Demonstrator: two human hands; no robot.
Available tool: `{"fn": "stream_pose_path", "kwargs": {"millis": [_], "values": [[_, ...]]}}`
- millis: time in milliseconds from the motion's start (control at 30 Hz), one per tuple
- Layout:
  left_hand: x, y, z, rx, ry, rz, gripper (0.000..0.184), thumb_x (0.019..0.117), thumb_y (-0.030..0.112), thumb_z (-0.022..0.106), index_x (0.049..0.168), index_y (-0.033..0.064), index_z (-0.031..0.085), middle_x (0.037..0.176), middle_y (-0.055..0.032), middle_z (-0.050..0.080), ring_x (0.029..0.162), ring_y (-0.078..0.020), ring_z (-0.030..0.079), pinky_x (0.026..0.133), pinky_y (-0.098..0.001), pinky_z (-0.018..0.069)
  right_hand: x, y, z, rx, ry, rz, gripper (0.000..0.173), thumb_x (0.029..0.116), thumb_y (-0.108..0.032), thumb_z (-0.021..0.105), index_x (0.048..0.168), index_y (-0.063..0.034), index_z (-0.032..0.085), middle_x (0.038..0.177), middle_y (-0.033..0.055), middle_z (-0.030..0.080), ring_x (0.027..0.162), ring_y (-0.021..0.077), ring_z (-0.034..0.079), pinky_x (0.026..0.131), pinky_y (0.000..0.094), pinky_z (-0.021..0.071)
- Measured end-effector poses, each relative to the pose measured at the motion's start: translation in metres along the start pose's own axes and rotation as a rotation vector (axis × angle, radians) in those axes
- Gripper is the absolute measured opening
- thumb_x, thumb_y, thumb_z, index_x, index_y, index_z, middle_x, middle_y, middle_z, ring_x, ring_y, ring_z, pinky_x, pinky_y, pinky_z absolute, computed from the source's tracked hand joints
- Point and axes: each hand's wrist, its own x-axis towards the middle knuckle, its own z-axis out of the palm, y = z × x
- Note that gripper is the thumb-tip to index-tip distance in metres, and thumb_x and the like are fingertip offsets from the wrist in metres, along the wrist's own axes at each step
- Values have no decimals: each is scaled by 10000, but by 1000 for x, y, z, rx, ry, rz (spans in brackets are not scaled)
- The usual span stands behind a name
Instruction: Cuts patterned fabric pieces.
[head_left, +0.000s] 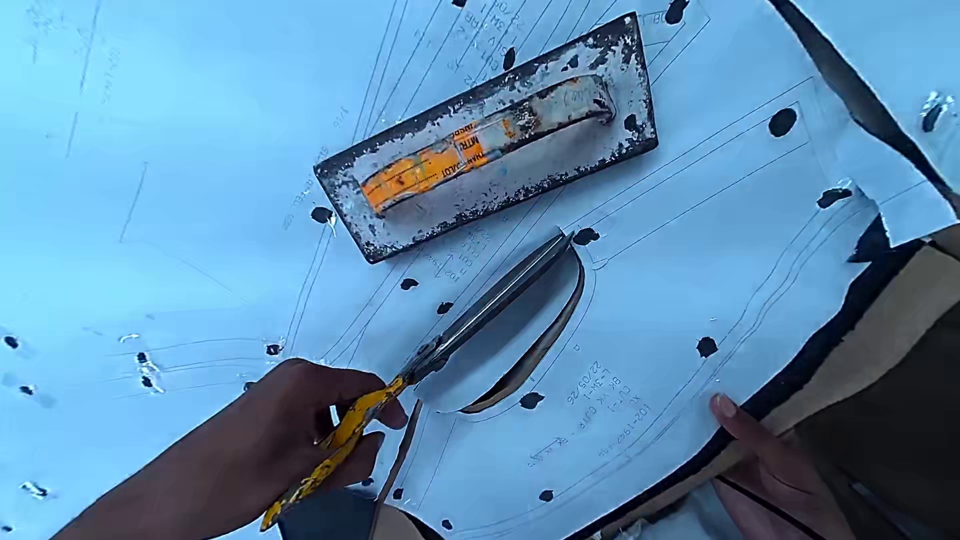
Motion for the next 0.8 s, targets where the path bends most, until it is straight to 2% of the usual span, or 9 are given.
{"fn": "stream_pose_path", "kwargs": {"millis": [167,333,433,600,667,800], "values": [[4,-10,8,-9,-3,10,263,773,432,708,992,310,786,764,178,704,579,61,593,459,-143,464,4,1,-1,-13,6,11,339,849,14,735,1147,-69,599,972,105,760,860,181,767,750,361,658],[6,-2,10,42,54,-8,232,763,394,688,960,308,774,804,180,732,564,51,598,436,-158,459,7,5,-2,-16,29,18,338,862,22,708,1162,-71,586,977,112,759,853,179,769,735,361,660],[5,1,13,53,97,-13,221,752,402,689,925,301,783,759,190,709,544,71,571,416,-137,424,7,5,0,-24,38,14,340,856,22,720,1156,-73,591,971,102,762,854,177,770,735,360,660],[1,-2,10,-78,108,-71,184,750,324,727,912,265,791,745,149,726,510,56,569,407,-140,427,9,7,0,-46,51,11,357,841,5,747,1154,-74,596,972,99,762,858,171,768,744,356,659],[2,-4,8,-171,69,-93,188,761,264,742,940,235,795,780,117,748,526,35,599,429,-142,459,9,7,0,-46,63,16,332,838,7,748,1134,-67,617,961,104,764,850,173,769,733,356,660],[6,-10,3,-333,-2,-140,198,776,197,742,966,198,796,840,60,776,565,-21,663,473,-169,530,9,7,1,-51,69,19,361,841,19,738,1153,-75,584,968,94,762,855,168,769,738,355,660]]}}
